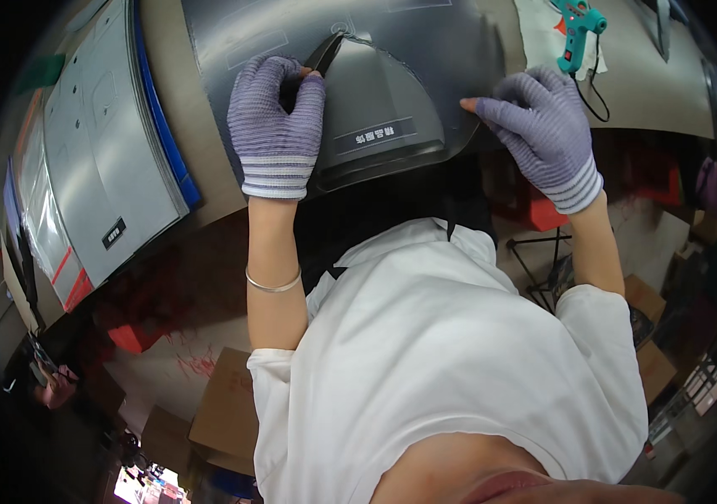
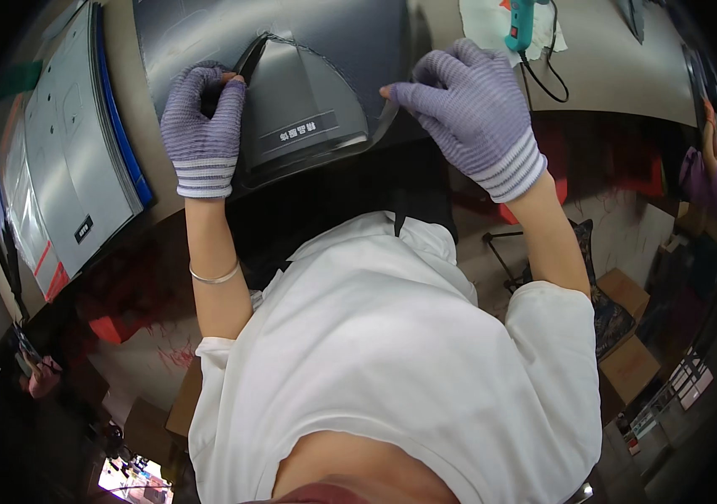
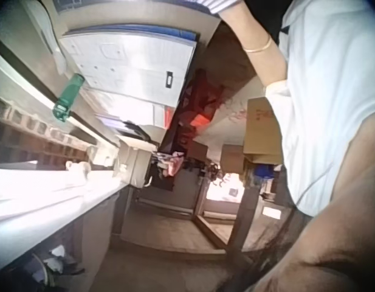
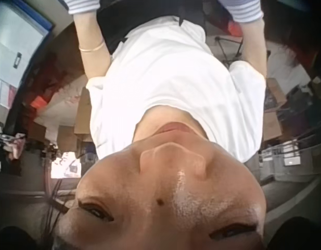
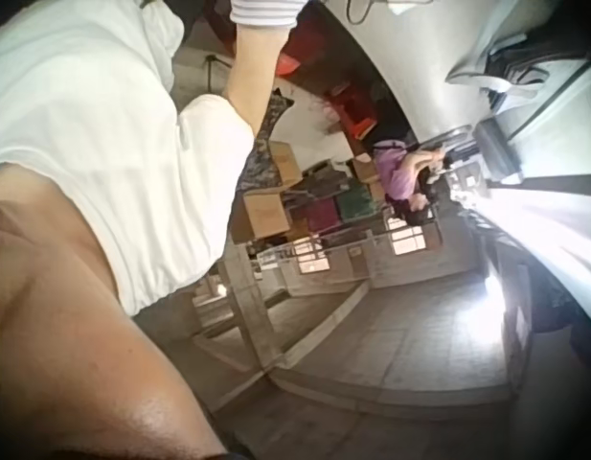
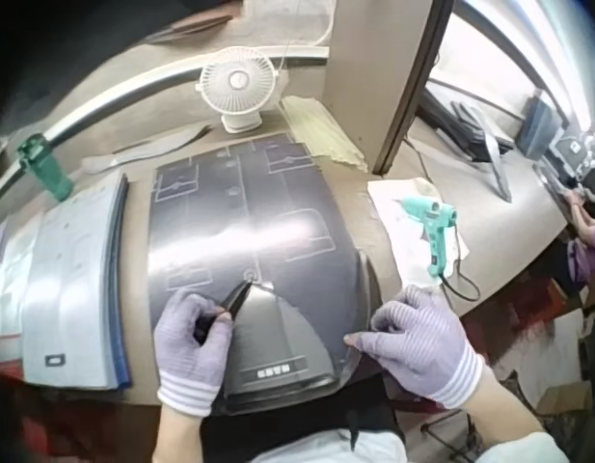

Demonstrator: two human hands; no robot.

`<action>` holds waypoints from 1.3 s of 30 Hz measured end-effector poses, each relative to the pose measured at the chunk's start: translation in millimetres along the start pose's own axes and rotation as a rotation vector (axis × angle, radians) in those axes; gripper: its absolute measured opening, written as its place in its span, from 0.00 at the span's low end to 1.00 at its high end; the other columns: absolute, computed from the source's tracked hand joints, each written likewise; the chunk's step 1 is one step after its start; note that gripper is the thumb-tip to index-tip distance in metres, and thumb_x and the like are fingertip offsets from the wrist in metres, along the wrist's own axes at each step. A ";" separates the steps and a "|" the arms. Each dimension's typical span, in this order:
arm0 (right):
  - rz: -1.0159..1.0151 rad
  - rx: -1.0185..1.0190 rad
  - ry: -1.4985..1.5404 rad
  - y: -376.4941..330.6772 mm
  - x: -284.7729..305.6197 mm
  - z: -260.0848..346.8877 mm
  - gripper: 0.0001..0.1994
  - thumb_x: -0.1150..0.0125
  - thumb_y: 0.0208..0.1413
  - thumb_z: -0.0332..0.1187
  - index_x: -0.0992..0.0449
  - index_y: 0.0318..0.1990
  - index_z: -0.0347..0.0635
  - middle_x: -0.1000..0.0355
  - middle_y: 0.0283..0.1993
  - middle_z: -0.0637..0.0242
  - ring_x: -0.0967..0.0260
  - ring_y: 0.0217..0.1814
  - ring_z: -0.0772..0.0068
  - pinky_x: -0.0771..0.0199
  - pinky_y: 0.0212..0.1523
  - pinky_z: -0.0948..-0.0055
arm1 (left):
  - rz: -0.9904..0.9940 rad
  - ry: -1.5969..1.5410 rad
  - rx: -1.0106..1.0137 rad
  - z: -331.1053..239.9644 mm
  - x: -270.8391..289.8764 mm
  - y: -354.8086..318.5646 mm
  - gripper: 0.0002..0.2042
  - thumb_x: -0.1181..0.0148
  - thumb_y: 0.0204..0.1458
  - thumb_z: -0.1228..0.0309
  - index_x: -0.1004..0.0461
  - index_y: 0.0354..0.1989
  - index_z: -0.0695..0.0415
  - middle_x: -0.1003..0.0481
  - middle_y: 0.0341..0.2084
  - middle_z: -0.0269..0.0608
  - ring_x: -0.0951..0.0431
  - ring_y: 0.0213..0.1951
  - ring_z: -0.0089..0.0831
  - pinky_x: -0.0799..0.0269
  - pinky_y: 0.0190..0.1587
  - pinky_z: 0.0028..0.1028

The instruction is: The person uses a hot glue gun to attach small black plastic pieces to a large black panel. They apply glue to the edges of the panel and press the pieces into place, repeating the process for multiple components.

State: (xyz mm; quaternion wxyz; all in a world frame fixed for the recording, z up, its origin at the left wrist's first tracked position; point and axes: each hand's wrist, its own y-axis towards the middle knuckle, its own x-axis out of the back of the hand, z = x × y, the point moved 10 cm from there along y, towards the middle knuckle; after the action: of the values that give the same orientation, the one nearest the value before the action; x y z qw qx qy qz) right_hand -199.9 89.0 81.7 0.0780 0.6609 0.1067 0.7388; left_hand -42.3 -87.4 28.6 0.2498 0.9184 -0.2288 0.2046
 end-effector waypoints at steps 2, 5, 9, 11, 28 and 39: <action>-0.020 -0.015 0.044 7.1 -8.8 0.4 0.14 0.31 0.46 0.36 0.17 0.44 0.56 0.29 0.30 0.69 0.31 0.34 0.64 0.30 0.37 0.64 | -0.001 0.018 -0.008 -1.2 -0.1 -0.1 0.04 0.35 0.47 0.75 0.23 0.29 0.61 0.26 0.28 0.43 0.24 0.30 0.38 0.27 0.37 0.32; -0.159 -0.242 0.222 11.8 -9.9 -5.9 0.18 0.35 0.53 0.38 0.21 0.51 0.50 0.28 0.30 0.64 0.29 0.32 0.62 0.28 0.35 0.65 | 0.006 0.047 -0.030 -2.3 0.1 -0.9 0.04 0.35 0.48 0.74 0.24 0.29 0.61 0.26 0.28 0.43 0.24 0.31 0.39 0.27 0.38 0.34; -0.217 -0.374 0.222 19.0 -25.8 -2.0 0.20 0.33 0.53 0.32 0.23 0.55 0.45 0.26 0.30 0.63 0.31 0.27 0.68 0.28 0.33 0.71 | 0.041 0.147 -0.039 -6.5 -1.0 -1.2 0.04 0.35 0.52 0.78 0.22 0.35 0.62 0.23 0.31 0.37 0.22 0.31 0.23 0.25 0.38 0.23; -0.219 -0.347 0.221 23.6 -30.7 4.2 0.19 0.34 0.53 0.31 0.22 0.54 0.46 0.29 0.27 0.64 0.33 0.25 0.68 0.29 0.31 0.70 | 0.029 0.133 -0.039 -7.7 -0.9 -2.0 0.04 0.35 0.52 0.79 0.22 0.35 0.62 0.23 0.31 0.37 0.22 0.31 0.23 0.25 0.38 0.23; -0.129 -0.268 0.009 55.6 -28.8 26.8 0.13 0.35 0.51 0.32 0.20 0.45 0.48 0.27 0.27 0.65 0.27 0.29 0.62 0.27 0.32 0.65 | -0.017 0.123 -0.051 -14.1 1.6 -2.6 0.04 0.36 0.48 0.78 0.23 0.32 0.62 0.25 0.29 0.41 0.24 0.32 0.32 0.27 0.39 0.28; -0.244 -0.382 0.308 85.3 -35.7 6.7 0.07 0.39 0.50 0.28 0.25 0.37 0.42 0.28 0.31 0.56 0.27 0.32 0.50 0.25 0.33 0.59 | 0.041 0.194 -0.049 -18.6 -10.4 3.1 0.13 0.37 0.48 0.79 0.19 0.43 0.57 0.24 0.32 0.40 0.23 0.31 0.29 0.26 0.39 0.26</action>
State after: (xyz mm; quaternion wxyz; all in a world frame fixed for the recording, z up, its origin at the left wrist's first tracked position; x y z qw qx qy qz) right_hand -186.9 -2.1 70.4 0.2724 0.4963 0.0549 0.8225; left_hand -57.2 -76.2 39.5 0.2890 0.8830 -0.2273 0.2918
